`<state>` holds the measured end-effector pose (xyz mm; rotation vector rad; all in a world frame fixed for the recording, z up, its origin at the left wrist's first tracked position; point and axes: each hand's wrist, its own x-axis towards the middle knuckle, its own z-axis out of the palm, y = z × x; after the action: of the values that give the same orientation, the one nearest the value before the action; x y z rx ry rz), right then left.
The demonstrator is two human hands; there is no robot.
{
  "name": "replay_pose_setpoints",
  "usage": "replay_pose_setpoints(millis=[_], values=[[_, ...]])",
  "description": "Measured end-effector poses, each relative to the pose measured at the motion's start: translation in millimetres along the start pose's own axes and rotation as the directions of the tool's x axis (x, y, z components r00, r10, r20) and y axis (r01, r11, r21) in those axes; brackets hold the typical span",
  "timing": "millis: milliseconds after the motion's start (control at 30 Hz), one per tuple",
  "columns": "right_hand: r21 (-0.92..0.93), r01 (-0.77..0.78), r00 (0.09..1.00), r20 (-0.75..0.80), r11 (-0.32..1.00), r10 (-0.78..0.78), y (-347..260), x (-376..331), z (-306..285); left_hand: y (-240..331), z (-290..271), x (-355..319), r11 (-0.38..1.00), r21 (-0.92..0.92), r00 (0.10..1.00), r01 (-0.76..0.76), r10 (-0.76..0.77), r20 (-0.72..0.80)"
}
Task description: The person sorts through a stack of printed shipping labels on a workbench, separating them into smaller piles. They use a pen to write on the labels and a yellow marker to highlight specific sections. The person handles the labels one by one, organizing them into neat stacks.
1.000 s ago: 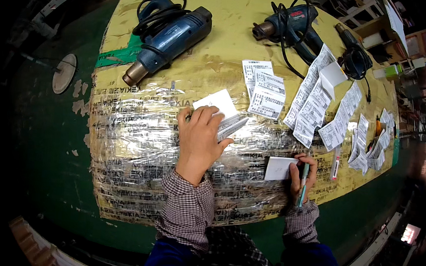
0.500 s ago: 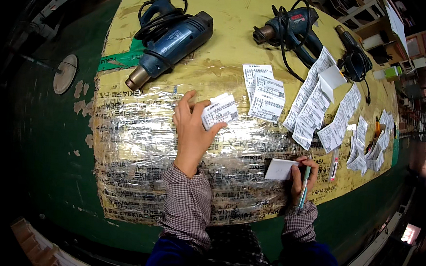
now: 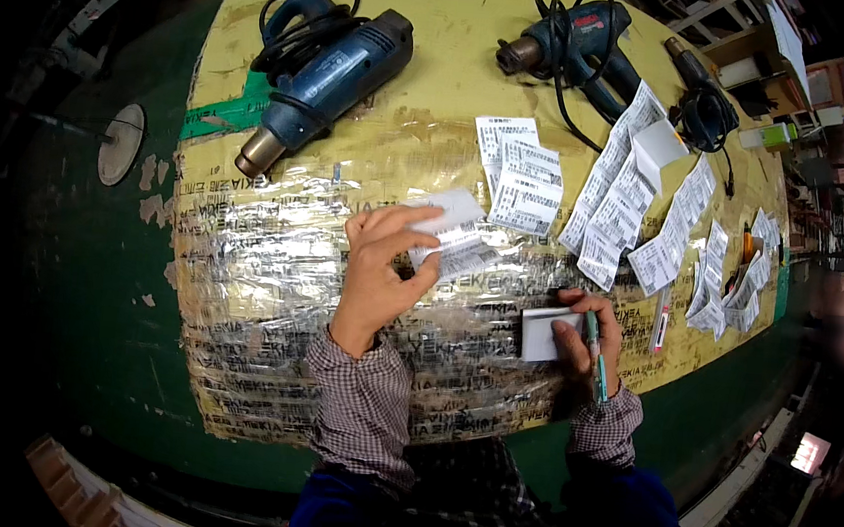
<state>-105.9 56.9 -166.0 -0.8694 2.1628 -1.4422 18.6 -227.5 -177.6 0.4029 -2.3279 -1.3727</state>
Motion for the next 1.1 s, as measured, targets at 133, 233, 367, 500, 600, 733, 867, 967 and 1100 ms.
replay_pose_setpoints(millis=[133,233,367,500,600,733,867,967,1100], values=[[-0.159,-0.114,0.993,-0.006,0.981,0.114,-19,-7,-5,-6,4,0,0.998,0.056,0.993,0.011,-0.004,-0.120],[0.169,-0.168,0.985,0.067,0.971,0.158,-1,-11,-18,-12,10,0,0.997,-0.045,0.990,0.055,-0.060,-0.125],[0.183,0.006,0.997,-0.080,0.983,0.009,-11,-21,-27,-12,14,1,0.999,-0.044,0.987,0.027,-0.033,-0.159],[0.337,0.112,0.961,-0.276,0.935,-0.015,-14,-8,-26,-6,7,3,0.982,0.187,0.998,-0.031,0.043,-0.056],[0.427,0.117,0.964,-0.264,0.897,-0.001,-29,7,-21,-2,15,1,0.979,0.197,0.993,0.048,-0.025,-0.117],[0.437,0.145,0.989,-0.032,0.888,-0.146,-40,34,1,-11,26,2,0.969,0.196,0.971,0.149,-0.106,-0.214],[0.490,0.099,0.991,0.033,0.866,-0.132,-56,65,23,-9,23,9,0.970,0.233,0.975,0.072,-0.019,-0.221],[0.447,0.071,0.988,0.092,0.892,-0.125,-65,82,35,-13,25,10,0.962,0.269,0.966,0.048,0.024,-0.258],[0.134,0.152,0.961,0.213,0.979,-0.179,-47,100,50,-8,28,14,0.948,0.318,0.957,0.001,0.091,-0.276]])
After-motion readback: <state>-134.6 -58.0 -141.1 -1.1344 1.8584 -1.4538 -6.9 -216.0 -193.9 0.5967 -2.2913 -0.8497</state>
